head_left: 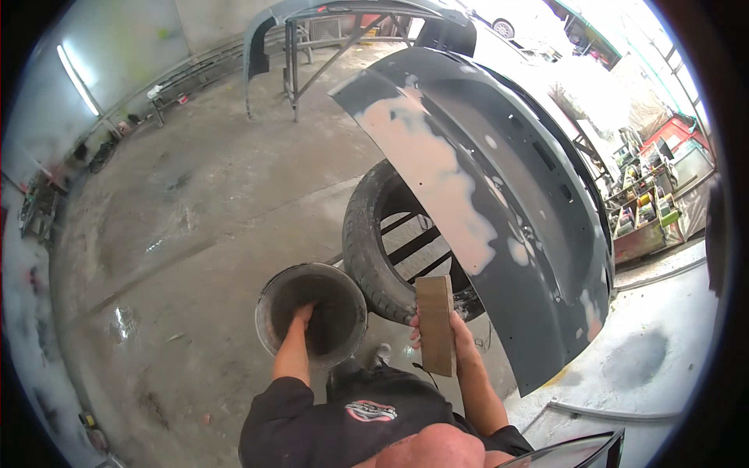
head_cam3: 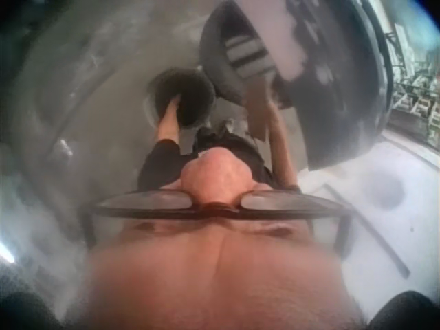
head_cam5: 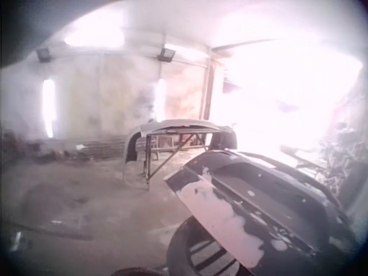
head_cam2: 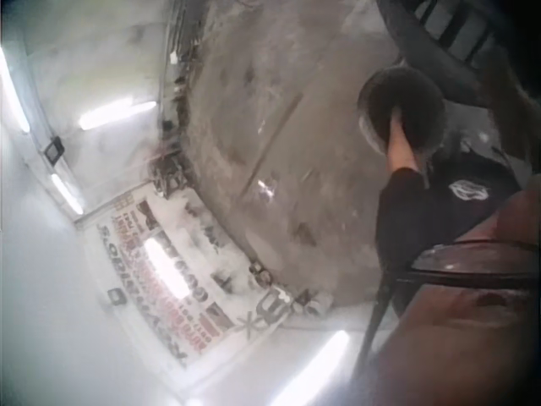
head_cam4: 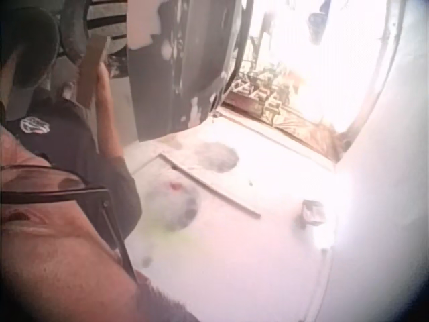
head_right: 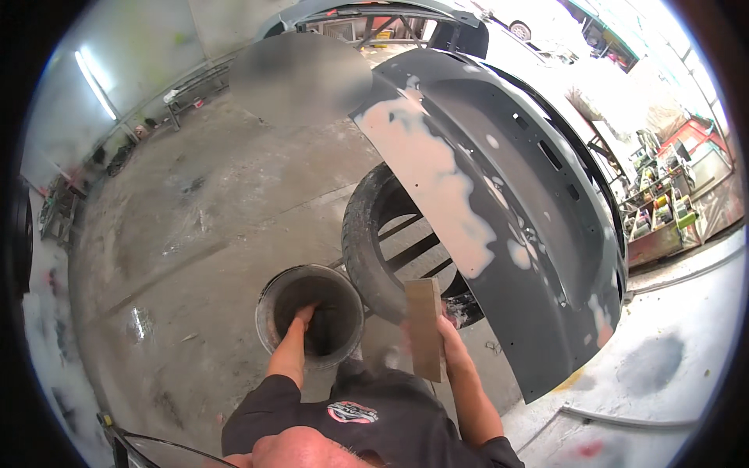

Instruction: The person prepares a sanding block, wets a cloth in a bucket of water, and wet-sands a car panel using the sanding block while wiping the surface with the cloth.

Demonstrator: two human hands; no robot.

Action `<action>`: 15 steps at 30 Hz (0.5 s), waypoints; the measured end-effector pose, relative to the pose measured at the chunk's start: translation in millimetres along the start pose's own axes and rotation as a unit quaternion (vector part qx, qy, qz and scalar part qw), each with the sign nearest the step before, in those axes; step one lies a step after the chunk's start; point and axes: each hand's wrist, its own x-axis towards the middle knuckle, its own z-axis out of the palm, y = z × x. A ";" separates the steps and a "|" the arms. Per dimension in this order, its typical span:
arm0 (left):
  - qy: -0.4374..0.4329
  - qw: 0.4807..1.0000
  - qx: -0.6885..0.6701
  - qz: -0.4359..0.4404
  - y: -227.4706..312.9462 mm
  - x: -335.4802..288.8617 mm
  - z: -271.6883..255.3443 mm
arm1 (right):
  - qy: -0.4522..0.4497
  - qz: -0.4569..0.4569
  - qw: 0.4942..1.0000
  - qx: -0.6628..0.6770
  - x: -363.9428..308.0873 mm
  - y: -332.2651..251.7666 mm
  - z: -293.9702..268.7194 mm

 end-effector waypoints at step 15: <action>0.362 0.886 0.143 0.252 16.6 -280.4 -165.8 | -0.193 0.099 0.961 0.173 23.0 30.9 12.8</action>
